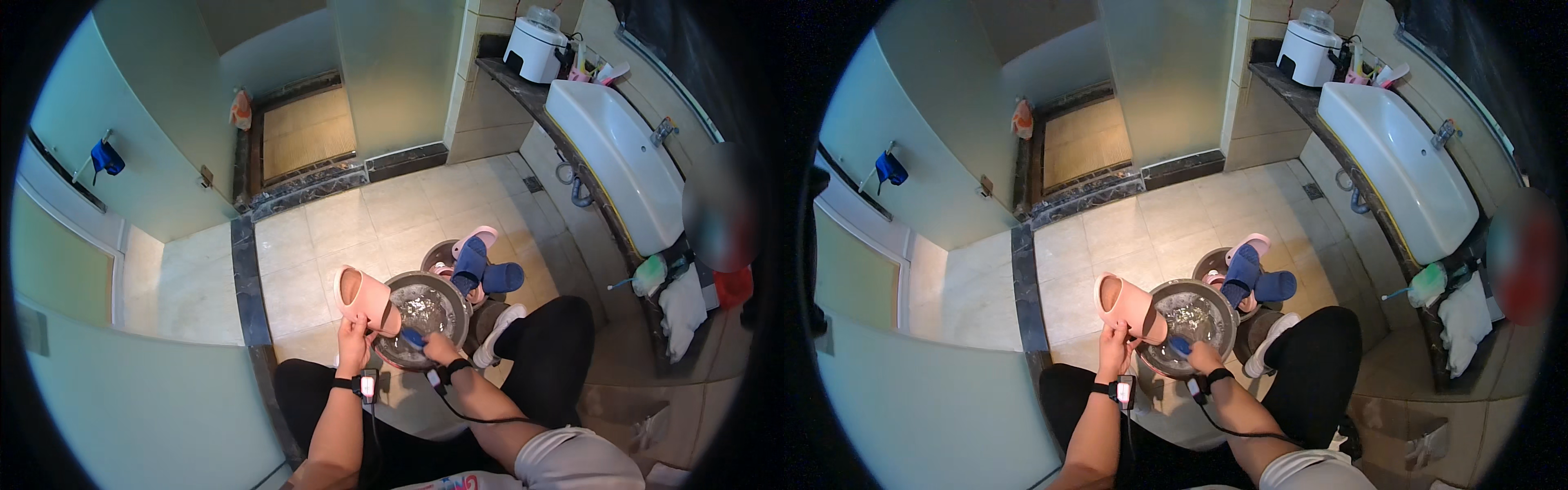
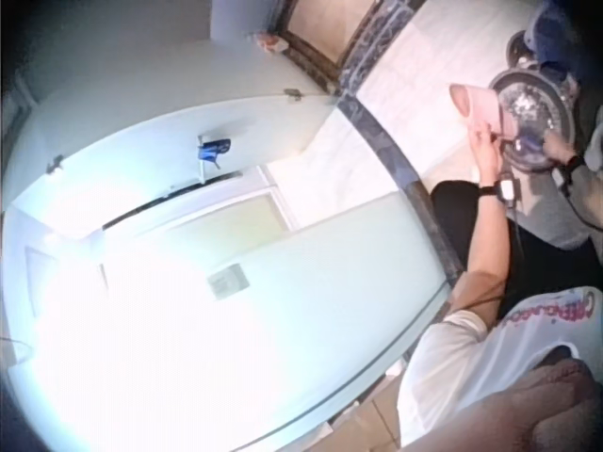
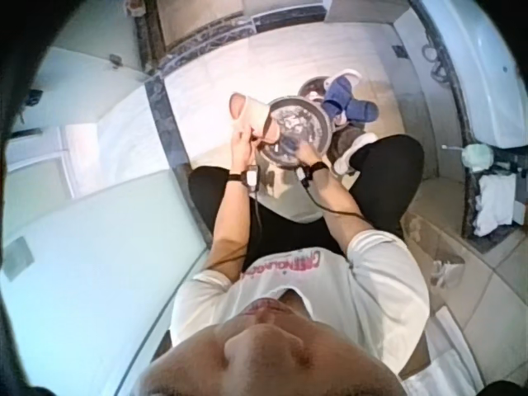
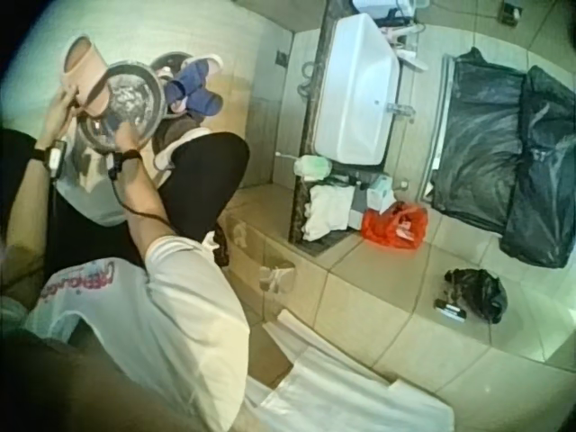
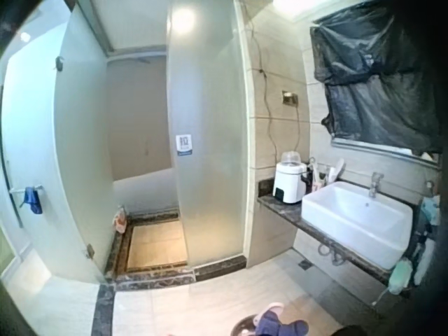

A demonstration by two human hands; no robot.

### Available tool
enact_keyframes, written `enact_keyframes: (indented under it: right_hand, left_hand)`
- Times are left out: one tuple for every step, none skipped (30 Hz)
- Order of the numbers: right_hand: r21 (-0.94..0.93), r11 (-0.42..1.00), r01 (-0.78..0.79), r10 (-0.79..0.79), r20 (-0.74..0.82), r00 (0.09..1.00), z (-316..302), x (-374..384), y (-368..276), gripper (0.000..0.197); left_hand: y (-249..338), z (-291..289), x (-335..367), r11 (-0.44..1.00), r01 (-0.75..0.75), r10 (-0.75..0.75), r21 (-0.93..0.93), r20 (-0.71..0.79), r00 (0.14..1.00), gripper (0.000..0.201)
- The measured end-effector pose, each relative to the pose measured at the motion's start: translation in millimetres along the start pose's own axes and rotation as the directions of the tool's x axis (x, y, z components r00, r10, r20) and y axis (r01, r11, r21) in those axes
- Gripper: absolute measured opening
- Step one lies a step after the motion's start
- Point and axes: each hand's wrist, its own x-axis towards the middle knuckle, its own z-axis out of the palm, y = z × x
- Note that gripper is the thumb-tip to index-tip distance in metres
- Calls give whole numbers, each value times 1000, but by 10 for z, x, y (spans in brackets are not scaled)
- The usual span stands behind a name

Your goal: The person sits on the bathroom floor and scrubs a pair of pink slippers and a pair of blue slippers with a brush in a metal basin of soapy water. They rinse and scrub each slipper individually, then place them in a second basin.

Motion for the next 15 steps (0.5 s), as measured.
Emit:
enact_keyframes:
  right_hand:
    - [218, 975, -48, 47, 6, 999, -79, 19, -9, 32]
    - [430, 891, -142, 119, 80, 990, -173, 35, -3, 40]
    - [509, 857, -86, 88, 20, 996, -262, 4, 26, 40]
    - [579, 815, -18, 50, -39, 998, -427, -104, -83, 41]
    - [643, 764, 50, 19, -101, 995, -603, -248, -219, 41]
    - [819, 574, 2, 56, -41, 998, -749, -370, -345, 42]
    - [937, 345, -49, 77, 24, 997, -909, -506, -487, 43]
    - [941, 320, -107, 59, 93, 994, -1122, -718, -751, 47]
    - [938, 330, -111, -31, 128, 991, -1257, -864, -876, 43]
    - [932, 346, -106, -41, 128, 991, -1272, -932, -988, 42]
    - [927, 360, -104, -60, 134, 989, -1239, -959, -1121, 41]
    - [928, 372, -14, -106, 57, 993, -1194, -917, -1199, 34]
    - [924, 375, 75, -155, -17, 988, -1170, -856, -1288, 29]
    - [934, 356, -4, -97, 42, 994, -1188, -792, -1342, 22]
    - [943, 309, -126, -44, 147, 988, -1224, -775, -1344, 17]
  left_hand:
    - [-10, 33, 38, 1000, 1, -1, 9, 10, 1000, 24]
    - [-36, 67, 39, 999, 8, -8, 32, 6, 1000, 23]
    - [-66, 102, 25, 998, 15, -15, 57, 3, 1000, 21]
    - [-91, 96, 16, 996, 15, -15, 83, -7, 1000, 20]
    - [-123, 101, 5, 997, -1, 1, 83, -4, 1000, 21]
    - [-157, 107, -6, 996, -19, 19, 85, -1, 1000, 22]
    - [-203, 122, -5, 996, -36, 36, 84, 3, 999, 24]
    - [-246, 108, -5, 992, -52, 55, 112, -27, 998, 21]
    - [-279, 158, -10, 984, -49, 52, 173, -12, 999, 18]
    - [-306, 219, -13, 971, -49, 49, 234, 7, 999, 16]
    - [-323, 230, -30, 953, -53, 50, 300, 17, 999, 13]
    - [-425, 206, -23, 897, -164, 152, 410, 61, 986, 6]
    - [-437, 189, -31, 790, -176, 179, 588, 53, 982, 6]
    - [-478, 183, -72, 815, -166, 165, 555, 52, 985, 6]
    - [-533, 187, -121, 839, -156, 152, 522, 51, 987, 7]
